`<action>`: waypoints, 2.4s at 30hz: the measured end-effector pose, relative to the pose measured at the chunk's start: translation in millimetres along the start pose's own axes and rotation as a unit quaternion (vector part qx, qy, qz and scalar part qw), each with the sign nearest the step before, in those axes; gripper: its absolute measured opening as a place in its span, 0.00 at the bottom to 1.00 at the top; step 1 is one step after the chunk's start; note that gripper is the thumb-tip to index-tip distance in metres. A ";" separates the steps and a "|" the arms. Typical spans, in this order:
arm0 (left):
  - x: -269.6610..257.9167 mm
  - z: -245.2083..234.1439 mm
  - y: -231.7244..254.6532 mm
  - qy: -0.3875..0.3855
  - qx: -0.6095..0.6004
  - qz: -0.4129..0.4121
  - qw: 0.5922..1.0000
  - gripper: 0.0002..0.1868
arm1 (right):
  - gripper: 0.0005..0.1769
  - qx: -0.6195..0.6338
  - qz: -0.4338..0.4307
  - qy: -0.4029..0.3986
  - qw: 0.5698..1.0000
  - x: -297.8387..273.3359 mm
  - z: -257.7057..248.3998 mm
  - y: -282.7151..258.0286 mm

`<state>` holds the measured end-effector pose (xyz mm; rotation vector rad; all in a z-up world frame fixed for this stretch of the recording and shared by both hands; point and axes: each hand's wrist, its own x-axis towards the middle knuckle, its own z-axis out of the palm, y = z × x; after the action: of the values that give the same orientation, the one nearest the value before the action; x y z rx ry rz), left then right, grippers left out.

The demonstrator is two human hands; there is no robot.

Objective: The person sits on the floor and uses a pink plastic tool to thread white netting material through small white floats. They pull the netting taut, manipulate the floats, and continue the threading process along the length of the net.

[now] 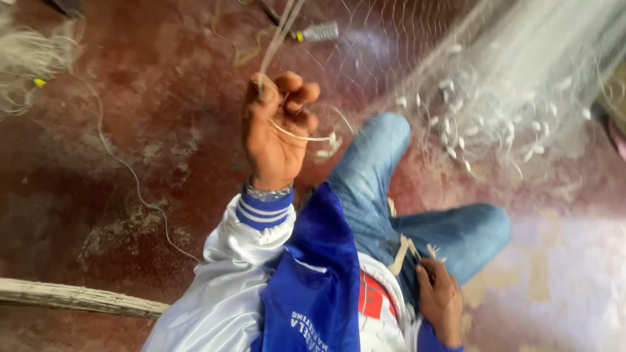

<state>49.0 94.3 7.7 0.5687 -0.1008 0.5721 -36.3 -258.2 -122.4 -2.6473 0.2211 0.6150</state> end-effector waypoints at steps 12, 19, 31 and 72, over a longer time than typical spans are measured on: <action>-55.7 10.7 -54.3 0.006 -0.037 -0.230 0.972 0.11 | 0.10 0.045 -0.059 0.006 0.997 -27.0 -19.0 -7.2; -65.1 25.0 -57.1 -0.072 0.057 -0.276 0.957 0.11 | 0.13 0.061 -0.172 0.043 0.982 -23.7 -9.0 -14.6; -71.7 40.3 -59.4 -0.041 -0.016 -0.307 0.951 0.13 | 0.10 0.269 -0.236 0.246 0.901 -64.7 -119.1 -76.4; -109.1 63.1 -74.9 -0.155 0.098 -0.243 0.952 0.21 | 0.11 0.682 -0.364 -0.003 0.635 -18.8 -125.1 -163.7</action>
<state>1.6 -44.1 -1.8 0.8433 -0.1955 0.0068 34.9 -162.6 46.7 -1.0314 -0.3049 0.0289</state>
